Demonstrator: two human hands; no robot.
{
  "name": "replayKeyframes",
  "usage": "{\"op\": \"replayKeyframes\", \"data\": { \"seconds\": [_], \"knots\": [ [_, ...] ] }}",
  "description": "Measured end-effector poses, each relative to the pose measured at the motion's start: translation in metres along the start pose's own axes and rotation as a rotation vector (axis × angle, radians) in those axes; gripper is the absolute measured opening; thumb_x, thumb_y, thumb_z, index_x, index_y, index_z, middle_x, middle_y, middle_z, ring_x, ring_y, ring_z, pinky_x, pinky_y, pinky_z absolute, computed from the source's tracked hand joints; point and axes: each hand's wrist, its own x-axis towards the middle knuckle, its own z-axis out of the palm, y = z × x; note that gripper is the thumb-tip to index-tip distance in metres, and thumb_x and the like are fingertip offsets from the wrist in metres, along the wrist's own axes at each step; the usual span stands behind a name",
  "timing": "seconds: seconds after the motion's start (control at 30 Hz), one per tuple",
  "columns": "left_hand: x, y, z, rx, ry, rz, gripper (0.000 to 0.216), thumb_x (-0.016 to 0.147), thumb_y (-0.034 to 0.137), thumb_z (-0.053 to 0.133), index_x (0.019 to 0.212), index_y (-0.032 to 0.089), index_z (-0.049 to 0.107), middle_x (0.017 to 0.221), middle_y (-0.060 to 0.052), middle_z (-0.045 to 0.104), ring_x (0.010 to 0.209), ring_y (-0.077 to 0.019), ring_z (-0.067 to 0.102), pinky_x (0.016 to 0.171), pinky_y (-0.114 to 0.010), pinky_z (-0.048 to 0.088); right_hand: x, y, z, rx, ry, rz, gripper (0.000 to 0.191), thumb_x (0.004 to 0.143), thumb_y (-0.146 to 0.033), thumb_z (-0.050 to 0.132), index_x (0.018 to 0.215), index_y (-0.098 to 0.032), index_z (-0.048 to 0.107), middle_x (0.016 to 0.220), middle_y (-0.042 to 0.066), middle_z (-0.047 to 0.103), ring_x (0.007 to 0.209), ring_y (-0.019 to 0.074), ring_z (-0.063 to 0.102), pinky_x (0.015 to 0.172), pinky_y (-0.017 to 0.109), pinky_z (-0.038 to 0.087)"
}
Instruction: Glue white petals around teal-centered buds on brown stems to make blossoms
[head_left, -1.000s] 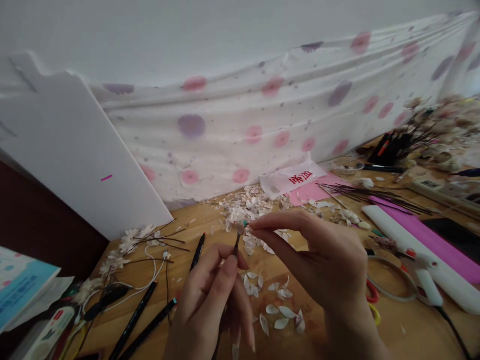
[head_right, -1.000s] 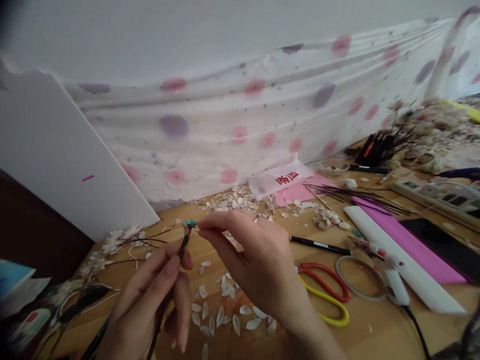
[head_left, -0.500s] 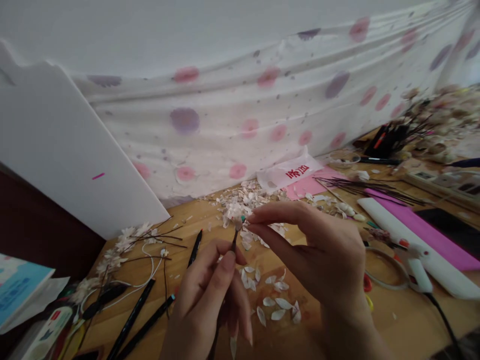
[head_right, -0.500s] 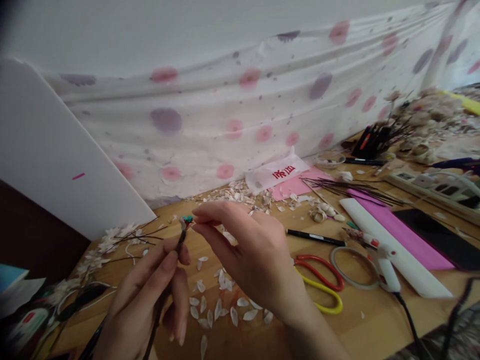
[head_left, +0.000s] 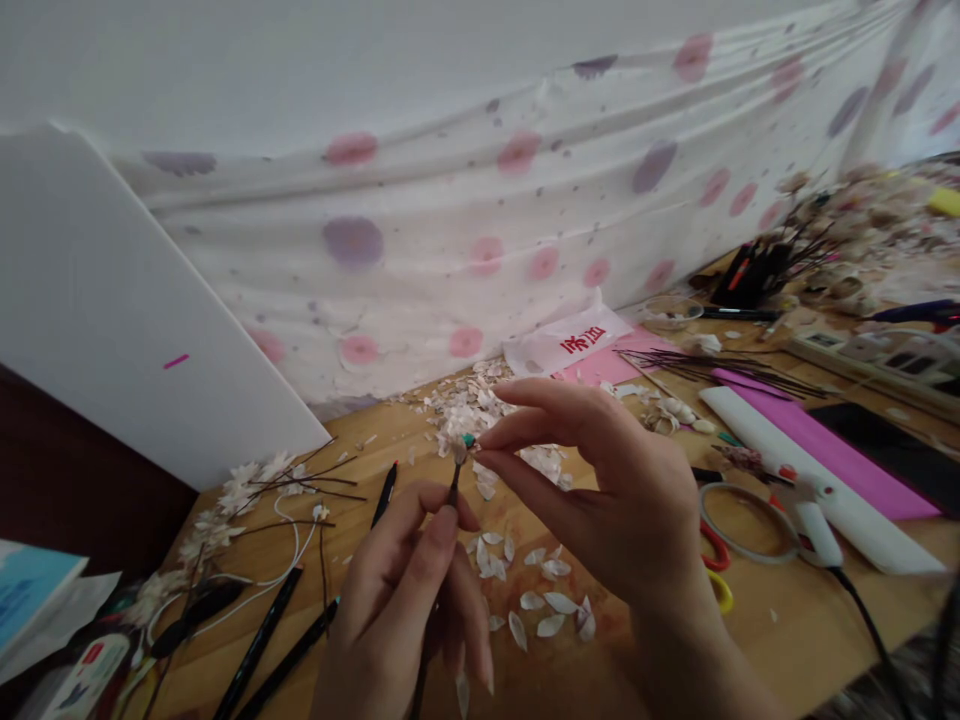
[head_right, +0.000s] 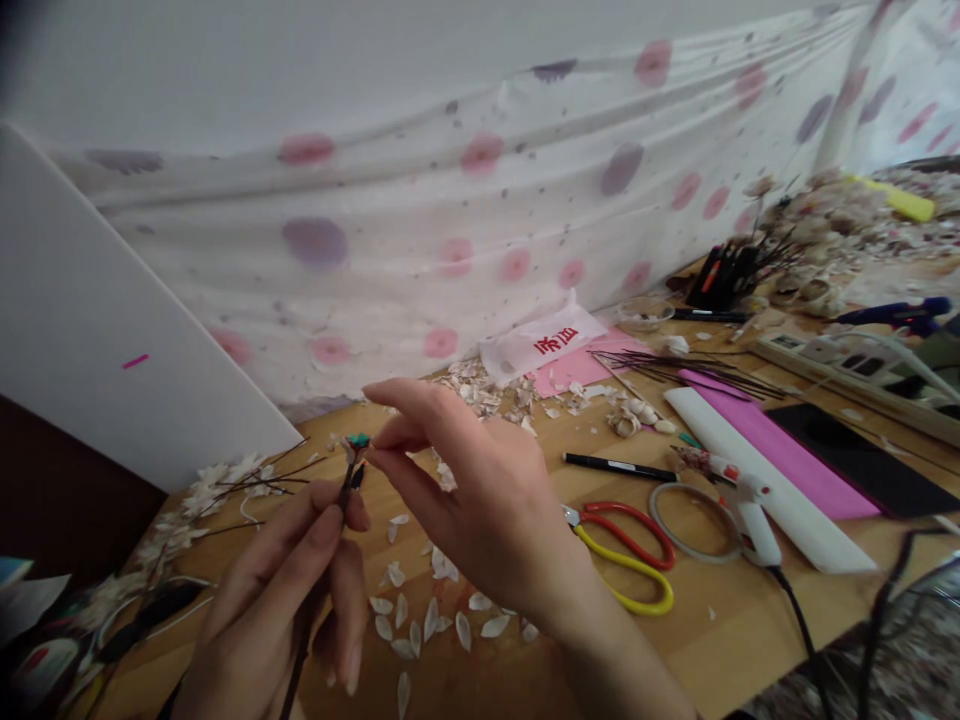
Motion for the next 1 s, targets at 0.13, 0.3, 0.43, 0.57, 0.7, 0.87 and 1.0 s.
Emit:
{"op": "replayKeyframes", "data": {
  "seconds": [0.13, 0.3, 0.43, 0.57, 0.7, 0.87, 1.0],
  "knots": [
    [0.0002, -0.0001, -0.0005, -0.014, -0.023, -0.001, 0.034, 0.097, 0.058, 0.066, 0.092, 0.025, 0.065, 0.043, 0.003, 0.066, 0.033, -0.0086, 0.046, 0.039, -0.015, 0.034, -0.0010, -0.0027, -0.0006, -0.057, 0.016, -0.013, 0.044, 0.092, -0.008, 0.076, 0.127, -0.031, 0.061, 0.091, -0.007, 0.080, 0.079, 0.0125, 0.078, 0.078, 0.022, 0.063],
    [-0.0018, 0.0006, 0.0003, -0.048, -0.007, -0.002, 0.034, 0.097, 0.057, 0.066, 0.091, 0.023, 0.065, 0.042, 0.005, 0.064, 0.034, -0.0076, 0.047, 0.040, -0.013, 0.034, -0.0023, -0.0038, 0.0016, -0.148, 0.015, -0.072, 0.039, 0.093, -0.010, 0.075, 0.127, -0.026, 0.063, 0.091, -0.006, 0.081, 0.081, 0.0117, 0.078, 0.077, 0.020, 0.060],
    [-0.0006, -0.0002, 0.0004, -0.073, -0.033, -0.008, 0.036, 0.098, 0.058, 0.065, 0.091, 0.022, 0.066, 0.042, 0.004, 0.064, 0.034, -0.0073, 0.046, 0.040, -0.012, 0.035, -0.0025, -0.0019, 0.0044, -0.151, -0.007, -0.096, 0.037, 0.095, -0.010, 0.073, 0.128, -0.022, 0.062, 0.090, -0.005, 0.080, 0.083, 0.0105, 0.077, 0.076, 0.019, 0.057],
    [0.0025, -0.0010, 0.0001, -0.095, -0.053, 0.006, 0.035, 0.098, 0.057, 0.065, 0.092, 0.022, 0.066, 0.044, 0.003, 0.067, 0.033, -0.0067, 0.046, 0.039, -0.011, 0.035, -0.0024, 0.0005, 0.0048, -0.144, -0.001, -0.109, 0.038, 0.095, -0.008, 0.073, 0.128, -0.021, 0.061, 0.089, -0.006, 0.079, 0.082, 0.0094, 0.076, 0.077, 0.018, 0.056],
    [0.0029, -0.0014, 0.0026, -0.114, -0.050, -0.007, 0.033, 0.098, 0.055, 0.066, 0.095, 0.022, 0.066, 0.043, 0.004, 0.067, 0.032, -0.0068, 0.049, 0.038, -0.011, 0.037, -0.0014, 0.0009, 0.0039, -0.165, -0.005, -0.128, 0.037, 0.094, -0.009, 0.074, 0.127, -0.021, 0.061, 0.089, -0.006, 0.079, 0.083, 0.0083, 0.076, 0.077, 0.017, 0.054],
    [0.0030, -0.0029, 0.0057, -0.129, -0.028, -0.017, 0.031, 0.099, 0.053, 0.065, 0.095, 0.022, 0.065, 0.041, 0.006, 0.064, 0.031, -0.0064, 0.050, 0.036, -0.009, 0.035, -0.0007, 0.0000, 0.0035, -0.205, -0.002, -0.140, 0.036, 0.094, -0.009, 0.074, 0.126, -0.021, 0.062, 0.090, -0.006, 0.078, 0.083, 0.0084, 0.075, 0.082, 0.018, 0.054],
    [0.0008, -0.0043, 0.0050, -0.158, -0.048, -0.012, 0.031, 0.098, 0.053, 0.066, 0.092, 0.022, 0.066, 0.042, 0.005, 0.066, 0.030, -0.0061, 0.051, 0.036, -0.009, 0.034, -0.0006, 0.0006, 0.0023, -0.219, -0.002, -0.156, 0.036, 0.095, -0.009, 0.074, 0.127, -0.021, 0.061, 0.090, -0.006, 0.078, 0.083, 0.0085, 0.075, 0.083, 0.018, 0.054]
  ]
}}
